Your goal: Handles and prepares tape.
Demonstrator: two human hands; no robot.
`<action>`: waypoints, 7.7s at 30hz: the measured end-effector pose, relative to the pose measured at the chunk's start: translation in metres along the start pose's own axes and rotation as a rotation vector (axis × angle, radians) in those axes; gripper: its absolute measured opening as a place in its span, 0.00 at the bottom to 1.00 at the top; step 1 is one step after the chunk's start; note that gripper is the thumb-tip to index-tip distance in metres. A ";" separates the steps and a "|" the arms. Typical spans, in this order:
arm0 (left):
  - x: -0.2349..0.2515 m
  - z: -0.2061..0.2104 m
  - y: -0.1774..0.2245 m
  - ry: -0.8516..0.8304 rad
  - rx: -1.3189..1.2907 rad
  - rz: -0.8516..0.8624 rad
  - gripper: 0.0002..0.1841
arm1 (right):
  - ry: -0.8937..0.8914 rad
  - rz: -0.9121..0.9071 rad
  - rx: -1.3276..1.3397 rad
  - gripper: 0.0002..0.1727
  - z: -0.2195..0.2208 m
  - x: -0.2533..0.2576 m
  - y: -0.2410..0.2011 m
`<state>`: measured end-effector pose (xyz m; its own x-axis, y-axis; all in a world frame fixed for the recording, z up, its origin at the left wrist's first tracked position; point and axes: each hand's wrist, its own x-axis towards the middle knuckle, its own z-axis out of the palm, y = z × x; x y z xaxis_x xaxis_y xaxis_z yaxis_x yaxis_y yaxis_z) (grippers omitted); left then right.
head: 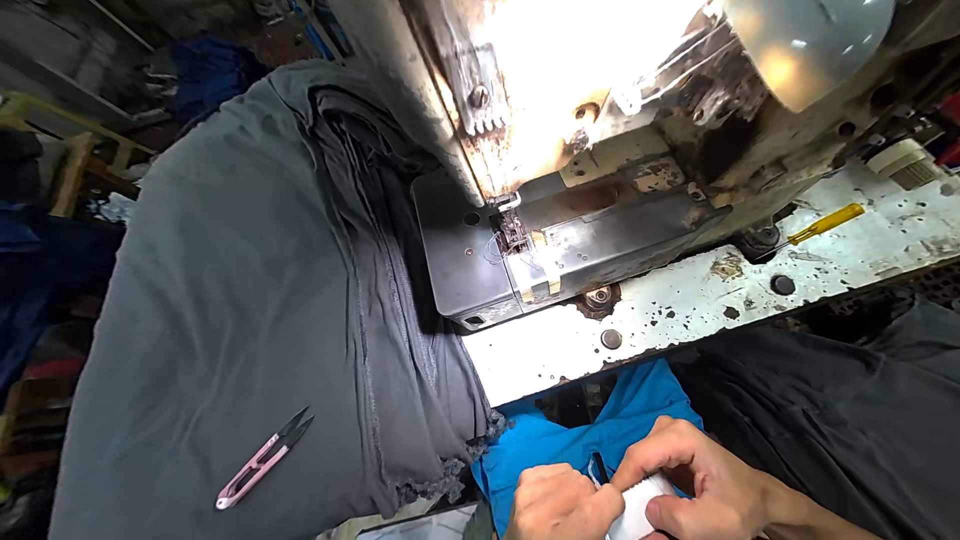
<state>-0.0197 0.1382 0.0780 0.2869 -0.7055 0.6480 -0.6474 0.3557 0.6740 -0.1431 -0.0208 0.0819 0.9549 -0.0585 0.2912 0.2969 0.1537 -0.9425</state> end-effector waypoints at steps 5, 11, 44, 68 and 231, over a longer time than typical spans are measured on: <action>0.000 -0.001 -0.003 -0.024 0.016 0.006 0.15 | 0.022 0.031 0.041 0.10 0.002 0.000 0.003; 0.004 -0.002 -0.006 -0.075 0.027 0.027 0.17 | 0.034 0.047 0.048 0.09 0.002 0.000 0.006; -0.017 -0.004 -0.010 0.098 -0.068 -0.072 0.20 | -0.031 0.020 0.238 0.15 -0.011 -0.009 0.011; -0.013 -0.009 0.006 0.085 -0.101 -0.190 0.14 | -0.049 0.021 0.445 0.13 -0.005 -0.009 0.041; -0.053 0.009 0.024 0.115 -0.461 -0.843 0.38 | 0.202 -0.045 -0.581 0.11 0.013 0.011 0.046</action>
<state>-0.0566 0.1787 0.0569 0.6134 -0.7836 -0.0980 0.1364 -0.0172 0.9905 -0.1190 -0.0016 0.0437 0.9038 -0.2470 0.3496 0.2282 -0.4129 -0.8817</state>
